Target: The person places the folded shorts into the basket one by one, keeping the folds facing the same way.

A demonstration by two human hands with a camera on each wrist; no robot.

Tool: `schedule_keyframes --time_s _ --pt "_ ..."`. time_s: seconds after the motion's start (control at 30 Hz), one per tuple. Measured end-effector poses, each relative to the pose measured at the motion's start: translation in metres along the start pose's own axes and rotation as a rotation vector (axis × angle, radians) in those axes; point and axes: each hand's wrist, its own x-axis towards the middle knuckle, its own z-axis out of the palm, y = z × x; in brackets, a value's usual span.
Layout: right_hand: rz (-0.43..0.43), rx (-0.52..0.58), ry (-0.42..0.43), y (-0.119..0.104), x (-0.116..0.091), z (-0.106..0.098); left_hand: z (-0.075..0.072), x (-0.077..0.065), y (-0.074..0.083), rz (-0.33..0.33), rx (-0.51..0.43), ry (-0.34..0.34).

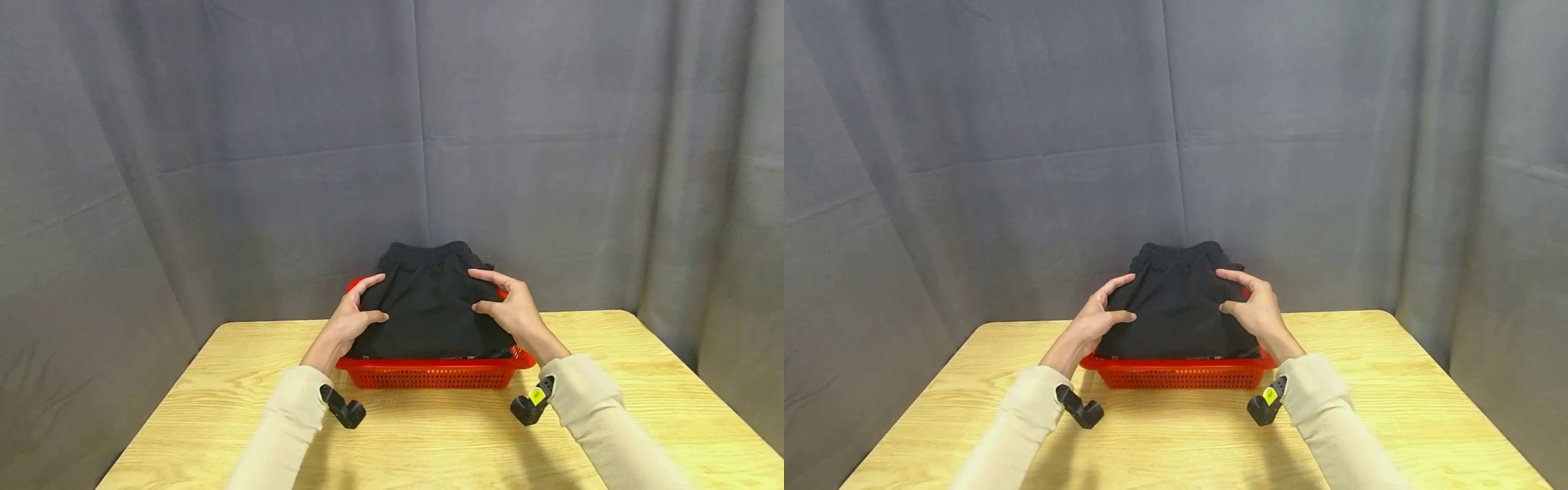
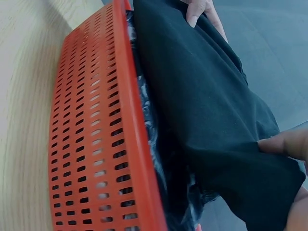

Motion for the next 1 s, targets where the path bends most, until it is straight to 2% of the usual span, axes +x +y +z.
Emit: schedule_keyframes --time_s 0.27,0.57,1.0 --pt "0.008 -0.043 0.003 0.017 0.004 0.004 0.004 0.004 -0.011 -0.035 -0.025 0.042" --pt "0.050 -0.043 -0.002 0.035 0.000 0.011 0.008 0.004 -0.022 -0.068 -0.001 0.072" --pt "0.012 -0.136 -0.002 0.050 -0.001 0.013 0.010 0.003 -0.037 -0.095 0.006 0.105"
